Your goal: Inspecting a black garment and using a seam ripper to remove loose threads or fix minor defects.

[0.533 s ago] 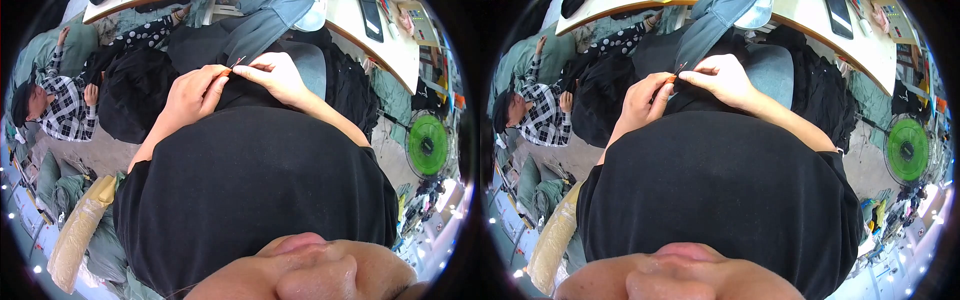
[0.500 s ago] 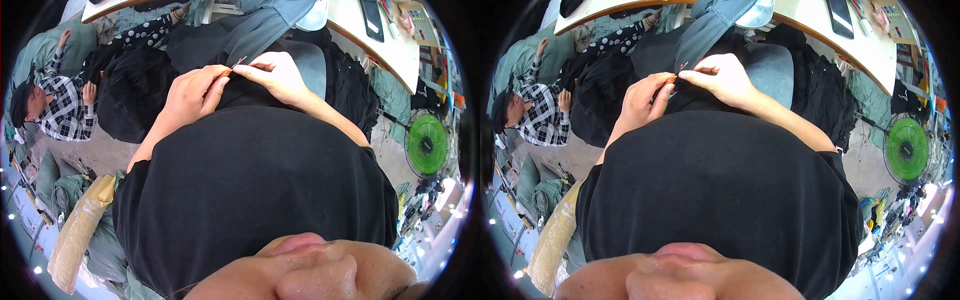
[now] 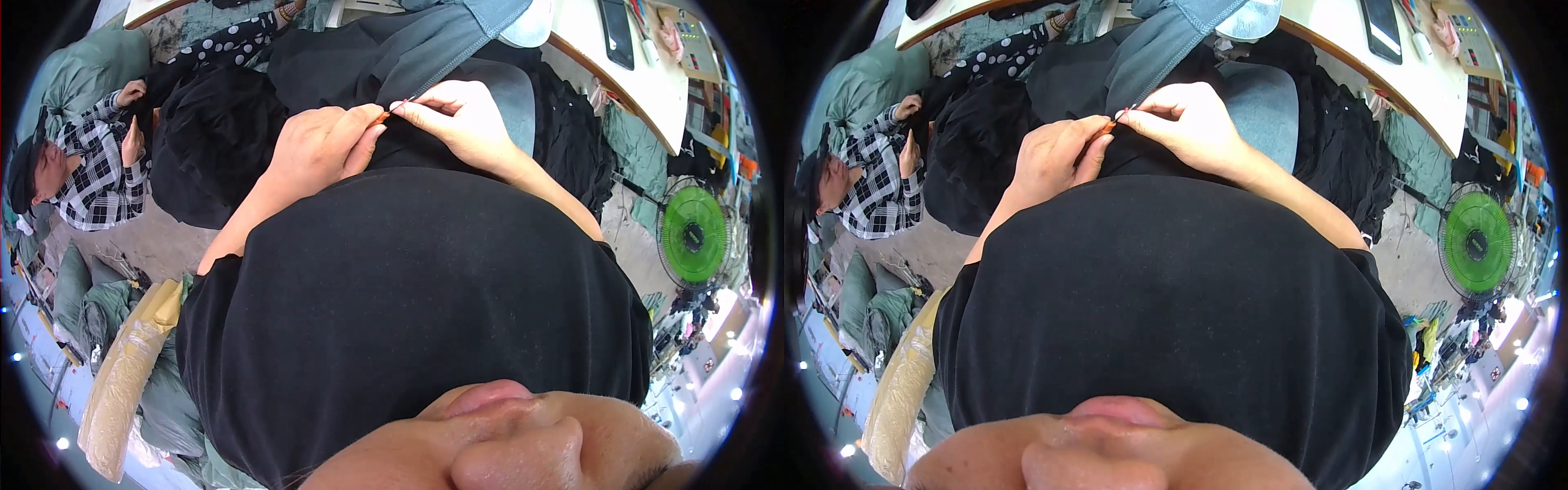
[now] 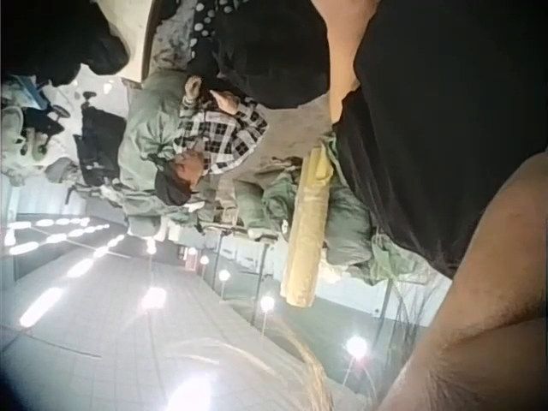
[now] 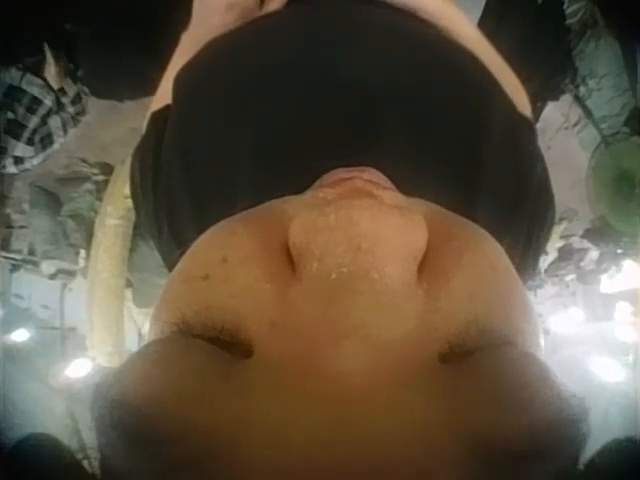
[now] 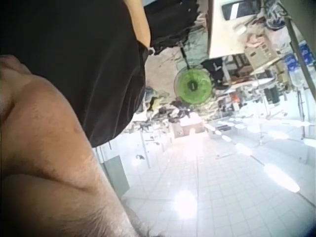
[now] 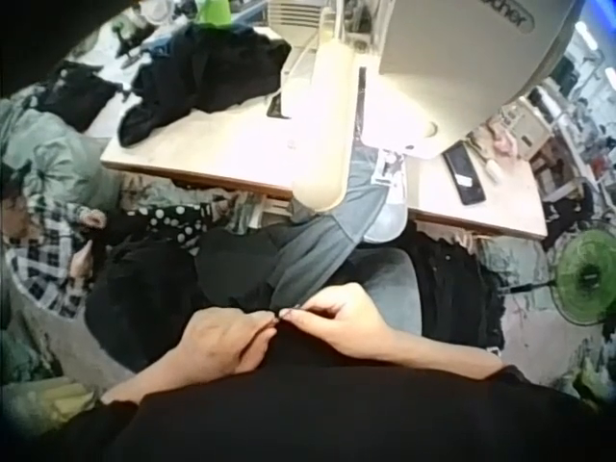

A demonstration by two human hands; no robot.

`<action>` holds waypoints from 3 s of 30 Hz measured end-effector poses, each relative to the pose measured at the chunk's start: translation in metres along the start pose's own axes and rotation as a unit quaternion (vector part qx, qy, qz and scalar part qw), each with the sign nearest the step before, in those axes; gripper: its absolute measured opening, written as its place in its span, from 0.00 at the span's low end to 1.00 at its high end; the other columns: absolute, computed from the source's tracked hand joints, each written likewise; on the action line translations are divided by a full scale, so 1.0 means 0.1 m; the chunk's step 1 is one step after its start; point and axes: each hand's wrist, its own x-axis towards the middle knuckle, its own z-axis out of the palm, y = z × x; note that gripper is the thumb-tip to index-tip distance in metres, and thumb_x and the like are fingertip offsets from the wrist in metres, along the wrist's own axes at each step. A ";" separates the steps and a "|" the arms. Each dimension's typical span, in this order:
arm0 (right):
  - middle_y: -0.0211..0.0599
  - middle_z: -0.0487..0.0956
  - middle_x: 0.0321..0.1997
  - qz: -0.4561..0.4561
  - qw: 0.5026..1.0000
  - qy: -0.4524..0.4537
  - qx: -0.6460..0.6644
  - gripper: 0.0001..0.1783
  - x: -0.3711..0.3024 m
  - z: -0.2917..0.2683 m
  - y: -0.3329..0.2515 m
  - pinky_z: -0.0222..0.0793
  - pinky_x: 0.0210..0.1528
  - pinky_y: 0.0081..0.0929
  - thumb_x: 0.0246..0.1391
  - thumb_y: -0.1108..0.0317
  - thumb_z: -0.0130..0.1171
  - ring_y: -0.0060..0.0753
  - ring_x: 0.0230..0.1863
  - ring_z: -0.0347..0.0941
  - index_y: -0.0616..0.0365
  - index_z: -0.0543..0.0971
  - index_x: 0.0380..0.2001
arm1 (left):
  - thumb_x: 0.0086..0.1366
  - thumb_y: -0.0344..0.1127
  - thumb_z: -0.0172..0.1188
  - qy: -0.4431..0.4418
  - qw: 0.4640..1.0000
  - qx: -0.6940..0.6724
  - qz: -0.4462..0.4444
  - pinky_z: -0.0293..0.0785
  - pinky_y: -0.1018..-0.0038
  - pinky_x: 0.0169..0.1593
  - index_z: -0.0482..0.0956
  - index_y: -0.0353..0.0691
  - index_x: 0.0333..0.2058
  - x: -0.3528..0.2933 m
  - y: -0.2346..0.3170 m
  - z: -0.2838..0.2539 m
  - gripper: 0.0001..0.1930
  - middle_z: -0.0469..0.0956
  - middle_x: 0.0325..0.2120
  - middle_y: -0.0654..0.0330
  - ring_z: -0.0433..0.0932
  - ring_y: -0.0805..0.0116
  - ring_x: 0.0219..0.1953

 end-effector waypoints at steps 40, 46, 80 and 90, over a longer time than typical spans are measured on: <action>0.38 0.83 0.24 -0.292 0.900 0.085 -0.311 0.05 0.01 -0.02 0.04 0.74 0.44 0.39 0.54 0.68 0.65 0.42 0.30 0.81 0.57 0.86 0.31 | 0.63 0.23 0.65 0.062 0.983 -0.166 -0.053 0.67 0.82 0.24 0.83 0.34 0.40 0.66 0.26 -0.23 0.07 0.78 0.23 0.64 0.74 0.81 0.20; 0.37 0.82 0.25 -0.312 0.887 0.087 -0.329 0.05 0.06 0.00 0.01 0.73 0.46 0.41 0.54 0.67 0.65 0.41 0.31 0.81 0.56 0.85 0.31 | 0.61 0.23 0.65 -0.011 0.985 -0.138 -0.102 0.70 0.78 0.25 0.83 0.33 0.40 0.45 0.31 -0.24 0.08 0.78 0.23 0.60 0.76 0.74 0.19; 0.38 0.80 0.24 -0.281 0.881 0.043 -0.378 0.08 0.05 0.01 0.01 0.71 0.49 0.41 0.52 0.64 0.66 0.41 0.33 0.80 0.56 0.82 0.25 | 0.60 0.29 0.67 0.079 0.997 0.019 0.012 0.75 0.75 0.27 0.84 0.41 0.37 1.03 0.34 -0.06 0.06 0.79 0.21 0.61 0.80 0.68 0.21; 0.32 0.81 0.27 -0.304 0.882 0.036 -0.357 0.04 0.05 -0.01 0.03 0.71 0.51 0.39 0.50 0.66 0.65 0.37 0.39 0.80 0.54 0.83 0.27 | 0.61 0.29 0.66 -0.025 0.999 -0.004 -0.036 0.72 0.73 0.26 0.81 0.41 0.36 1.09 0.49 -0.34 0.05 0.74 0.18 0.59 0.77 0.66 0.19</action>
